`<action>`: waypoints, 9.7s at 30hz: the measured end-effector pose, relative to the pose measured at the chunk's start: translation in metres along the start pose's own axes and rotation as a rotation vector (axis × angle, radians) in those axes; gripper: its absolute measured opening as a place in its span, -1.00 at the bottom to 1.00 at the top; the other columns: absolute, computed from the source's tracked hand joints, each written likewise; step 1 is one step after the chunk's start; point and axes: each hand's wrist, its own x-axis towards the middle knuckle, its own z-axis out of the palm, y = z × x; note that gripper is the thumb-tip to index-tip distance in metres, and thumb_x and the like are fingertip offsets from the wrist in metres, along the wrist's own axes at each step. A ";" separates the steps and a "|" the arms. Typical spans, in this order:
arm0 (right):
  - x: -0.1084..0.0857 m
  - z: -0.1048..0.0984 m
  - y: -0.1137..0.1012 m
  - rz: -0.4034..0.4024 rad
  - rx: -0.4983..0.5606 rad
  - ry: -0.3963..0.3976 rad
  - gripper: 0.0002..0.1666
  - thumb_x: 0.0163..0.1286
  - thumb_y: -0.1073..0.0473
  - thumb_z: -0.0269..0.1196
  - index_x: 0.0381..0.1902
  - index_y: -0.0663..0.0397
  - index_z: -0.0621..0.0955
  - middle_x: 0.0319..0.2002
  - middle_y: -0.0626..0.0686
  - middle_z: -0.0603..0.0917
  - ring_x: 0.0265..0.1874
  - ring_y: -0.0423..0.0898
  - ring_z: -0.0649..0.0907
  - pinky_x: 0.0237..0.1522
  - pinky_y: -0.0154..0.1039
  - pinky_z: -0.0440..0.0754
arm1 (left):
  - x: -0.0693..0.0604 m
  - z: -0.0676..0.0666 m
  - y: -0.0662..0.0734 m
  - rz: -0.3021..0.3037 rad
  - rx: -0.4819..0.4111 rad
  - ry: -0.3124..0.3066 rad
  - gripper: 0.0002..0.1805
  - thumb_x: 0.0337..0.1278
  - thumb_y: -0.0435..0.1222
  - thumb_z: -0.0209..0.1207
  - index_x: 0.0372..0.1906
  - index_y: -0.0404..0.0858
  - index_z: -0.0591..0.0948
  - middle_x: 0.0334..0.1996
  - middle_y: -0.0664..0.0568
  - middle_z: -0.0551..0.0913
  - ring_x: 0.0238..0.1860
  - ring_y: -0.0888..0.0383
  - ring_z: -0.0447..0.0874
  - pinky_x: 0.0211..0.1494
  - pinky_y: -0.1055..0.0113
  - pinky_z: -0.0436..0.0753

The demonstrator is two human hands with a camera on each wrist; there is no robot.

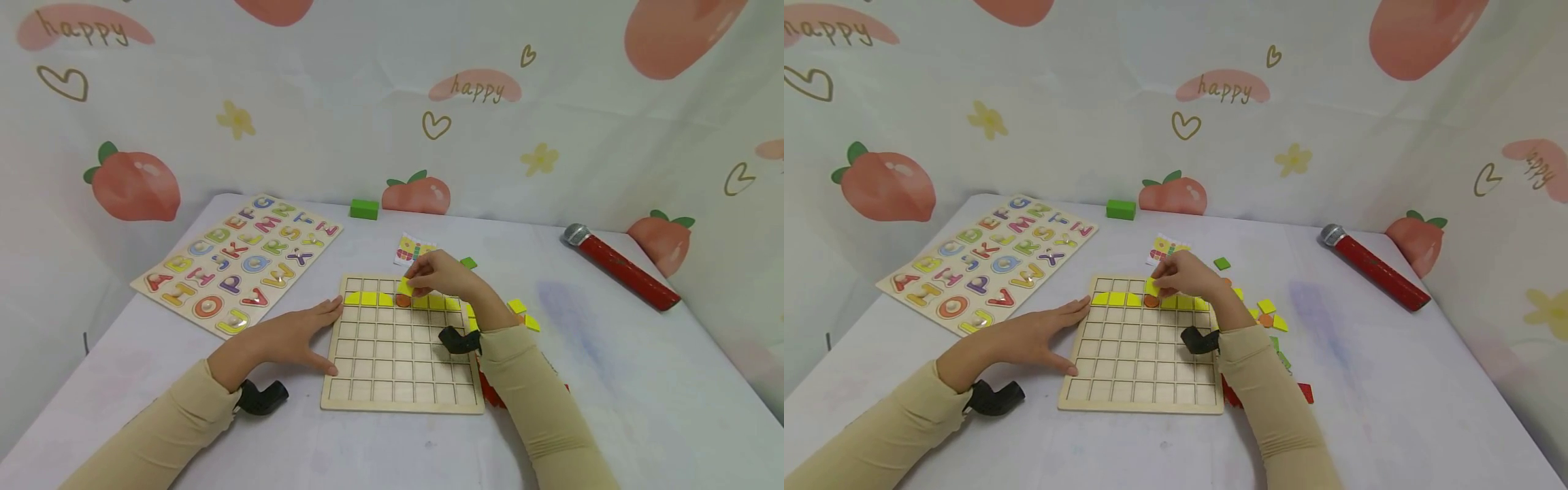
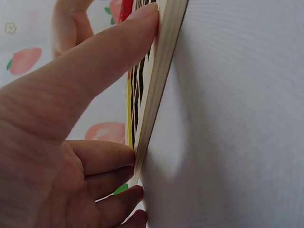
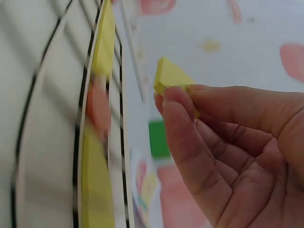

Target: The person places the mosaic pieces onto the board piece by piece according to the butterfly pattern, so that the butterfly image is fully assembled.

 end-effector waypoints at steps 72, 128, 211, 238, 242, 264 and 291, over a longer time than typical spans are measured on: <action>-0.032 -0.064 0.077 0.402 -0.062 0.330 -0.53 0.23 0.07 0.30 0.03 0.23 0.58 -0.04 0.19 0.60 -0.29 -0.10 0.57 0.00 -0.19 0.47 | 0.003 0.002 -0.003 0.035 -0.054 -0.034 0.08 -0.21 0.19 0.32 0.45 -0.09 0.11 0.50 0.11 -0.09 0.50 -0.04 -0.18 0.46 -0.05 0.05; 0.001 -0.013 0.023 0.111 0.108 0.061 -0.77 0.29 0.28 0.21 -0.20 0.39 0.55 -0.36 0.08 0.68 -0.45 -0.17 0.66 -0.23 -0.26 0.68 | 0.003 0.001 0.000 0.034 -0.042 -0.030 0.08 -0.21 0.18 0.33 0.45 -0.10 0.11 0.50 0.07 -0.08 0.50 -0.02 -0.15 0.46 0.00 0.09; -0.065 -0.076 0.099 0.280 -0.175 0.163 -0.60 0.23 0.19 0.27 0.02 0.21 0.60 -0.13 0.16 0.61 -0.21 -0.03 0.51 -0.16 -0.33 0.50 | 0.003 0.002 0.000 0.040 -0.039 -0.026 0.06 -0.20 0.15 0.34 0.43 -0.14 0.15 0.50 0.09 -0.07 0.50 -0.02 -0.15 0.46 0.00 0.09; -0.048 -0.053 0.051 0.170 -0.094 0.188 -0.72 0.33 0.21 0.18 -0.14 0.36 0.55 -0.30 0.15 0.66 -0.37 -0.09 0.67 -0.17 -0.22 0.68 | 0.002 0.001 0.001 0.036 -0.051 -0.029 0.06 -0.21 0.15 0.34 0.43 -0.14 0.15 0.50 0.07 -0.07 0.50 -0.03 -0.15 0.46 -0.01 0.08; -0.037 -0.036 0.036 0.117 -0.046 0.126 -0.73 0.33 0.22 0.18 -0.14 0.38 0.57 -0.31 0.17 0.67 -0.39 -0.09 0.68 -0.16 -0.18 0.68 | 0.002 0.001 0.001 0.037 -0.053 -0.031 0.06 -0.20 0.15 0.34 0.44 -0.12 0.14 0.50 0.08 -0.07 0.50 -0.02 -0.16 0.47 -0.01 0.08; 0.008 0.034 -0.001 0.014 -0.098 -0.101 -0.87 0.17 0.30 0.31 -0.35 0.31 0.63 -0.47 0.08 0.70 -0.56 -0.22 0.62 -0.36 -0.39 0.62 | 0.003 0.001 -0.001 0.045 -0.058 -0.028 0.05 -0.19 0.17 0.32 0.43 -0.13 0.15 0.50 0.06 -0.06 0.50 -0.05 -0.15 0.46 -0.03 0.07; 0.006 0.012 0.003 0.013 -0.102 0.000 -0.80 0.20 0.23 0.31 -0.27 0.26 0.66 -0.34 0.11 0.69 -0.46 -0.16 0.61 -0.29 -0.30 0.63 | 0.002 0.001 -0.001 0.051 -0.049 -0.024 0.06 -0.19 0.17 0.32 0.44 -0.13 0.14 0.50 0.07 -0.07 0.50 -0.02 -0.15 0.46 -0.01 0.08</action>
